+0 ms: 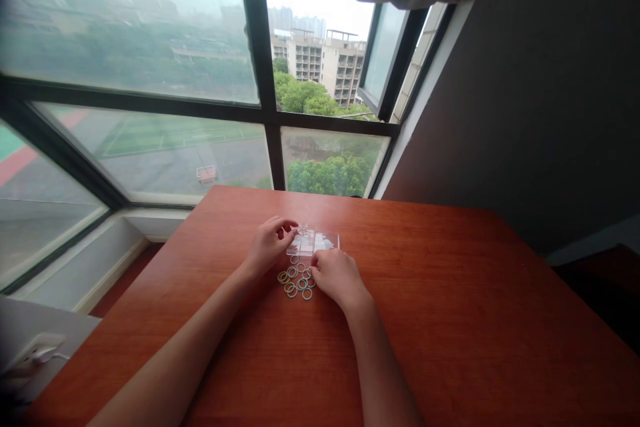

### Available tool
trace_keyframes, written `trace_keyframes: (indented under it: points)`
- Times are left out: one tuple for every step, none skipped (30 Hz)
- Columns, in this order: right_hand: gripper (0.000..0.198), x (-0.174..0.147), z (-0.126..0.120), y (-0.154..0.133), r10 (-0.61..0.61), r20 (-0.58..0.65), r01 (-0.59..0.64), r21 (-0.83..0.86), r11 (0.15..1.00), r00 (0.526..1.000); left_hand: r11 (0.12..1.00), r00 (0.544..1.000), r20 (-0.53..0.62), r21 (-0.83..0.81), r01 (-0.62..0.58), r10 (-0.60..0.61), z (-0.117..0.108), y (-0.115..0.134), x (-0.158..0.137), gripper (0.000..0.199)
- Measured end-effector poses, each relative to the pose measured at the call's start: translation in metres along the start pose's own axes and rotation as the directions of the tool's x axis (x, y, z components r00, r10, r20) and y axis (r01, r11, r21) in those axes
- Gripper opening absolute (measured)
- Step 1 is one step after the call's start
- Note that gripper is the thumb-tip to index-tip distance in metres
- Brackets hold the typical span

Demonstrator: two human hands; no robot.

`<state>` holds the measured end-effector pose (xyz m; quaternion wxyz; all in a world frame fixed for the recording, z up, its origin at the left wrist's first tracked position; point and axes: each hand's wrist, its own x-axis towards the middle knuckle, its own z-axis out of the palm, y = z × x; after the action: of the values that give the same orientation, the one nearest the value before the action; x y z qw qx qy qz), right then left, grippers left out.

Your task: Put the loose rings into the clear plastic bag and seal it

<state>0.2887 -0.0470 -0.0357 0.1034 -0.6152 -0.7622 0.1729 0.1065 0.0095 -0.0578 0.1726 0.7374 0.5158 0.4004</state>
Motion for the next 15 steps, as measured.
trace_keyframes:
  points:
    - [0.013, 0.0001, 0.0008, -0.0007, -0.003, 0.004, 0.003, -0.015, 1.000, 1.000, 1.000, 1.000, -0.002, -0.006, 0.000, 0.000, -0.0007, -0.0002, 0.0000, 0.014]
    - [0.014, 0.0003, 0.0017, -0.0012, -0.004, 0.006, 0.005, -0.029, 1.000, 1.000, 1.000, 1.000, -0.003, -0.012, 0.001, -0.001, -0.0010, -0.0005, -0.0001, 0.013]
    - [0.014, 0.0006, 0.0027, -0.0015, -0.004, 0.008, 0.004, -0.042, 0.999, 1.000, 1.000, 1.000, -0.004, -0.019, 0.001, -0.002, -0.0012, -0.0007, -0.0001, 0.013]
    - [0.014, 0.0010, 0.0038, -0.0016, -0.001, 0.008, 0.002, -0.054, 0.999, 1.000, 1.000, 1.000, -0.003, -0.024, 0.002, -0.002, -0.0011, -0.0009, -0.0002, 0.013]
    - [0.014, 0.0015, 0.0048, -0.0017, 0.001, 0.010, -0.001, -0.061, 0.998, 1.000, 1.000, 1.000, -0.002, -0.028, 0.003, -0.003, -0.0010, -0.0010, -0.0003, 0.013]
    - [0.014, 0.0019, 0.0056, -0.0015, 0.004, 0.012, -0.003, -0.065, 0.998, 1.000, 1.000, 1.000, 0.000, -0.031, 0.004, -0.004, -0.0009, -0.0011, -0.0004, 0.013]
    - [0.013, 0.0022, 0.0061, -0.0013, 0.004, 0.013, -0.004, -0.065, 0.998, 1.000, 0.999, 1.000, 0.002, -0.034, 0.005, -0.005, -0.0008, -0.0011, -0.0005, 0.013]
    - [0.013, 0.0025, 0.0063, -0.0010, 0.004, 0.014, -0.003, -0.061, 0.998, 1.000, 0.999, 1.000, 0.004, -0.037, 0.005, -0.005, -0.0009, -0.0009, -0.0006, 0.013]
    - [0.012, 0.0027, 0.0063, -0.0005, 0.002, 0.012, -0.001, -0.054, 0.999, 1.000, 0.999, 1.000, 0.006, -0.039, 0.006, -0.006, -0.0011, -0.0006, -0.0007, 0.013]
    - [0.012, 0.0029, 0.0060, 0.0000, 0.001, 0.007, -0.001, -0.044, 0.999, 1.000, 0.999, 1.000, 0.006, -0.040, 0.007, -0.007, -0.0015, -0.0001, -0.0008, 0.013]
    - [0.012, 0.0030, 0.0055, 0.0006, 0.002, -0.001, -0.002, -0.029, 1.000, 1.000, 0.999, 1.000, 0.007, -0.042, 0.008, -0.007, -0.0021, 0.0005, -0.0009, 0.012]
    - [0.011, 0.0032, 0.0050, 0.0013, 0.004, -0.014, -0.004, -0.008, 1.000, 1.000, 0.999, 1.000, 0.010, -0.043, 0.008, -0.008, -0.0027, 0.0013, -0.0011, 0.012]
    - [0.010, 0.0035, 0.0045, 0.0020, 0.008, -0.028, -0.008, 0.018, 1.000, 1.000, 0.999, 1.000, 0.013, -0.045, 0.009, -0.008, -0.0033, 0.0021, -0.0012, 0.012]
    - [0.009, 0.0039, 0.0042, 0.0028, 0.013, -0.044, -0.011, 0.050, 0.999, 0.999, 0.999, 1.000, 0.018, -0.046, 0.009, -0.008, -0.0038, 0.0029, -0.0014, 0.012]
    - [0.008, 0.0045, 0.0041, 0.0038, 0.017, -0.060, -0.011, 0.085, 0.996, 0.998, 0.999, 1.000, 0.023, -0.049, 0.008, -0.007, -0.0042, 0.0036, -0.0016, 0.012]
